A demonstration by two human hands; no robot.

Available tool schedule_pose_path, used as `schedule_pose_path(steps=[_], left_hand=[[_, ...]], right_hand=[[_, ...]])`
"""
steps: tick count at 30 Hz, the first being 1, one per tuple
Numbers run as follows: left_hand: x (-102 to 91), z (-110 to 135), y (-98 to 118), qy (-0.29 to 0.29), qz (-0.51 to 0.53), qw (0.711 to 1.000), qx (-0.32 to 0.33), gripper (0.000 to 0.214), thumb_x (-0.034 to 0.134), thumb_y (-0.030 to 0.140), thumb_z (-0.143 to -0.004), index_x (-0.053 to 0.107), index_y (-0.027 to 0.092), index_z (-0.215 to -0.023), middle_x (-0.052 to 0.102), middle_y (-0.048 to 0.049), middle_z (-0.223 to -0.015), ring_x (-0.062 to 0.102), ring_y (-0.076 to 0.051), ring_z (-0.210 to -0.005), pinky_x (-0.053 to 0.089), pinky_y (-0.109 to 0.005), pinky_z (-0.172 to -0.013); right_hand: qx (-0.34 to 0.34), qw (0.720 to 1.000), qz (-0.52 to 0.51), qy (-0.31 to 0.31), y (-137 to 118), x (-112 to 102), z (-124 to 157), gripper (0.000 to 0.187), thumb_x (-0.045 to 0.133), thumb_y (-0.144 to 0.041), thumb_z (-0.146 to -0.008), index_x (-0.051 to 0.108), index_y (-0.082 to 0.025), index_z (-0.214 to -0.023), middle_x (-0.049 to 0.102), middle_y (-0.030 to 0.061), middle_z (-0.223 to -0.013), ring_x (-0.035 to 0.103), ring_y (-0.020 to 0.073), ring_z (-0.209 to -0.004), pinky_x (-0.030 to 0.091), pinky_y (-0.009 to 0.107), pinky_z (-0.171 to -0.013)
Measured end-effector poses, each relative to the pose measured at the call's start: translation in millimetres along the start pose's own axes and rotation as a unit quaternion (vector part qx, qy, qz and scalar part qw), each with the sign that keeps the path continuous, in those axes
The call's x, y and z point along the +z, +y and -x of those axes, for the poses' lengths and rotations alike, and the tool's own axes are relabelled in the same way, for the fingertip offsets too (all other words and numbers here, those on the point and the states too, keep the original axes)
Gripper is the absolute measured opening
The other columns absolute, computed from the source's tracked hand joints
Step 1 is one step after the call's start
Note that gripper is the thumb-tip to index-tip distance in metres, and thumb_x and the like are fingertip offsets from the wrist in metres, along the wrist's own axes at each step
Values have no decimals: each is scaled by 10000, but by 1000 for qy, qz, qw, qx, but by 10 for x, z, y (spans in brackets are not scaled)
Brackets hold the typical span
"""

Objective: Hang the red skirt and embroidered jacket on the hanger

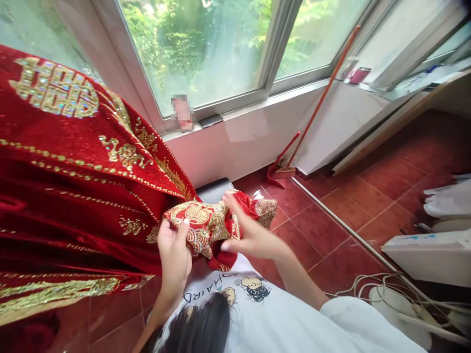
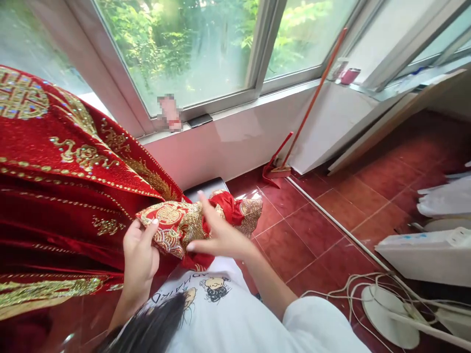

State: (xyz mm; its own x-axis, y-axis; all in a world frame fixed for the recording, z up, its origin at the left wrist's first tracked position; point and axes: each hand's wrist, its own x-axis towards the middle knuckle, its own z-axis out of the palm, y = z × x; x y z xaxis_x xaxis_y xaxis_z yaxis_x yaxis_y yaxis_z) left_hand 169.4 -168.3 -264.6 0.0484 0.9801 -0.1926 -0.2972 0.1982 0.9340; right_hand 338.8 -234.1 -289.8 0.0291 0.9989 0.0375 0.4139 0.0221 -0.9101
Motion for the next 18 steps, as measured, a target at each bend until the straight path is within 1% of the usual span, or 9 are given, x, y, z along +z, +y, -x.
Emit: schedule_pose_path(steps=[1, 2, 4, 6, 9, 11, 13, 15, 18], left_hand=[[-8, 39, 85, 5, 0, 999, 32, 428, 756, 294, -702, 595, 152, -1072, 702, -96, -1011, 684, -225, -908, 541, -388, -872], [-29, 77, 165, 7, -1, 998, 62, 417, 739, 295, -733, 592, 164, -1100, 700, -92, -1026, 681, -224, -935, 540, -377, -882], [-121, 135, 291, -12, 4, 994, 106, 400, 698, 304, -779, 591, 180, -1143, 689, -92, -1074, 665, -232, -1010, 537, -359, -903], [-279, 149, 335, -53, 8, 989, 136, 373, 630, 341, -822, 600, 180, -1157, 662, -105, -1160, 630, -251, -1102, 527, -360, -935], [-580, 68, 197, -63, -100, 968, 222, 328, 521, 339, -886, 592, 182, -1165, 617, -115, -1233, 593, -244, -1162, 485, -381, -997], [-771, -26, 9, 5, -251, 915, 316, 330, 549, 303, -874, 563, 174, -1177, 610, -129, -1198, 587, -240, -1141, 459, -408, -1014], [-931, -106, -184, 80, -372, 842, 382, 370, 597, 293, -840, 542, 153, -1179, 607, -146, -1146, 571, -256, -1118, 449, -445, -1002], [-1061, -142, -336, 100, -435, 810, 381, 390, 603, 315, -833, 538, 138, -1175, 609, -158, -1123, 560, -272, -1104, 443, -475, -988], [-1211, -125, -471, 68, -444, 851, 271, 479, 645, 352, -789, 537, 139, -1204, 606, -165, -1178, 564, -287, -1114, 434, -495, -993]], right_hand=[[-31, 999, 8, -9, -124, 196, -62, 1031, 725, -430, -690, 172, -184, -1524, 158, 150, -1590, 127, 309, -1478, 161, 554, -1168], [-57, 998, 9, 10, -220, 363, -127, 920, 705, -379, -710, 265, -183, -1493, 236, 151, -1566, 179, 315, -1463, 126, 577, -1166], [-88, 994, -39, 50, -332, 580, -256, 564, 603, -285, -772, 504, -194, -1320, 505, 128, -1393, 428, 288, -1326, 207, 571, -1142], [-82, 980, -174, 49, -380, 630, -373, 329, 541, -251, -779, 624, -213, -1095, 677, 66, -1094, 616, 227, -1035, 414, 477, -1021], [-16, 915, -402, 1, -451, 517, -516, 312, 593, -277, -672, 641, -221, -976, 704, 13, -879, 648, 196, -798, 524, 359, -801], [12, 877, -479, -33, -525, 440, -595, 329, 586, -280, -604, 643, -226, -923, 700, 4, -821, 650, 207, -768, 524, 365, -785], [27, 864, -500, -49, -600, 418, -671, 308, 564, -315, -566, 635, -234, -854, 689, 7, -772, 651, 234, -770, 522, 404, -802], [43, 869, -493, -9, -650, 452, -748, 276, 550, -377, -556, 616, -249, -791, 671, 6, -722, 649, 250, -761, 518, 430, -826], [52, 890, -442, 99, -673, 561, -846, 289, 492, -522, -610, 574, -269, -723, 651, 12, -693, 649, 253, -781, 502, 429, -900]])
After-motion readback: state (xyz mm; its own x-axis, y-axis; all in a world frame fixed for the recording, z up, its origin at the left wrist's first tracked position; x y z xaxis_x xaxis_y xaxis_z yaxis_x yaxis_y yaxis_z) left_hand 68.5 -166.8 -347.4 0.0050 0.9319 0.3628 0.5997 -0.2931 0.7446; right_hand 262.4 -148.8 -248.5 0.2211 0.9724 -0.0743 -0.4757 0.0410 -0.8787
